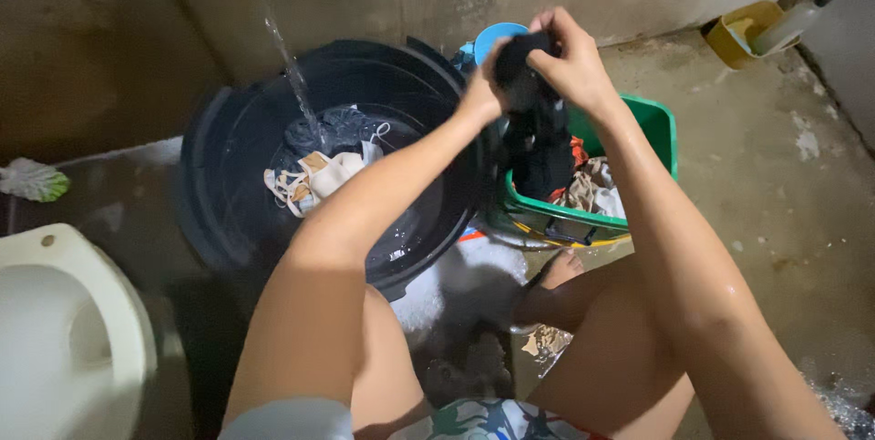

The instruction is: The person washes clothes by hand in a tub of soapy water, scrubs a dark garment, rinses items under a stream of water, and places them into a green bucket.

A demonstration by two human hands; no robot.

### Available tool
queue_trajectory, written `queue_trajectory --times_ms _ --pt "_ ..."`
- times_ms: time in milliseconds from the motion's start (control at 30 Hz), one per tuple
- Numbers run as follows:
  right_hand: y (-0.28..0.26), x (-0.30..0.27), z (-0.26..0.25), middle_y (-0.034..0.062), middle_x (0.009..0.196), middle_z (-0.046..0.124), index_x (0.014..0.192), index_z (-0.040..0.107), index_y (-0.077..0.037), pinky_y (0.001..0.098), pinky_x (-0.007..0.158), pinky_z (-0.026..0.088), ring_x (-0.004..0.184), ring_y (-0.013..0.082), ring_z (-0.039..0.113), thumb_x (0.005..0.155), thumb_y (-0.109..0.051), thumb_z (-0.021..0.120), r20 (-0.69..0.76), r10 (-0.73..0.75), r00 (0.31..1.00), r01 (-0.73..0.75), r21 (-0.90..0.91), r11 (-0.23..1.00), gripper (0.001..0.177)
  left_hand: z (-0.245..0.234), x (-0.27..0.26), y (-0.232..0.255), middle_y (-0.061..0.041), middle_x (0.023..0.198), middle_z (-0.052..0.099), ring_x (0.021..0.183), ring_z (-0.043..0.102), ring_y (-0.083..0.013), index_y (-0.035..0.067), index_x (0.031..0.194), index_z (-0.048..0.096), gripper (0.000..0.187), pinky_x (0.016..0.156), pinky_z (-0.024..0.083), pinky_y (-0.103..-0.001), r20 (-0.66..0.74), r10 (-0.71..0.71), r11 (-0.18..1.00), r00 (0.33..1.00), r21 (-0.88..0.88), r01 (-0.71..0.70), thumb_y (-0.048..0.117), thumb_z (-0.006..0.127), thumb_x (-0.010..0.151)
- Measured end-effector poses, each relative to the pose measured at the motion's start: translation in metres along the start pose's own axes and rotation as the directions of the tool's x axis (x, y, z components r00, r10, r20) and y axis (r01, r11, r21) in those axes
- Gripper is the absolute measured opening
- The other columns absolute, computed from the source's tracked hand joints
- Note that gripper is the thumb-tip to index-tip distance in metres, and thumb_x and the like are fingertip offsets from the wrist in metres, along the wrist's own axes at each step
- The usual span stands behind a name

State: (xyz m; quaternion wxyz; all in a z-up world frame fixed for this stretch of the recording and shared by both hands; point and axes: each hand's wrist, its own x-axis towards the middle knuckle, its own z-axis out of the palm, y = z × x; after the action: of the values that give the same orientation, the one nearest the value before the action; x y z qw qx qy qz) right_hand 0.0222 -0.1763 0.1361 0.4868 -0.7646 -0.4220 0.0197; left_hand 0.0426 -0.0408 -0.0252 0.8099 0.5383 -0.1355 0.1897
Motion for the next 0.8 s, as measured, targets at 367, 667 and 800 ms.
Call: queue_trajectory --times_ms 367,667,800 --pt "0.010 -0.006 0.012 0.0076 0.088 0.057 0.108 0.056 -0.007 0.0307 0.077 0.048 0.085 0.0173 0.058 0.079 -0.016 0.067 0.321 0.076 0.944 -0.009 -0.205 0.979 0.032 -0.077 -0.029 0.171 -0.018 0.101 0.062 0.097 0.059 -0.0363 0.014 0.116 0.052 0.054 0.079 0.049 -0.044 -0.615 -0.105 0.296 0.782 0.731 0.615 0.012 0.056 0.063" --pt "0.042 -0.017 0.020 0.0154 0.096 0.064 0.110 0.060 -0.013 0.0417 0.081 0.047 0.092 0.0323 0.060 0.076 -0.027 0.064 0.312 0.396 0.864 -0.101 -0.662 0.742 0.037 -0.124 -0.034 0.105 -0.013 0.075 0.069 0.062 0.069 -0.0233 0.006 0.083 0.068 0.016 0.055 0.054 -0.032 -0.574 -0.324 0.147 0.752 0.754 0.640 0.015 0.056 0.077" --pt "0.063 -0.025 0.013 0.0135 0.100 0.063 0.112 0.058 -0.016 0.0415 0.081 0.048 0.092 0.0308 0.061 0.073 -0.028 0.065 0.261 0.588 0.766 -0.255 -0.716 0.650 0.041 -0.088 -0.019 0.096 -0.005 0.066 0.066 0.052 0.066 -0.0142 0.009 0.080 0.065 0.013 0.043 0.054 -0.028 -0.521 -0.344 0.403 0.781 0.670 0.624 0.016 0.057 0.074"
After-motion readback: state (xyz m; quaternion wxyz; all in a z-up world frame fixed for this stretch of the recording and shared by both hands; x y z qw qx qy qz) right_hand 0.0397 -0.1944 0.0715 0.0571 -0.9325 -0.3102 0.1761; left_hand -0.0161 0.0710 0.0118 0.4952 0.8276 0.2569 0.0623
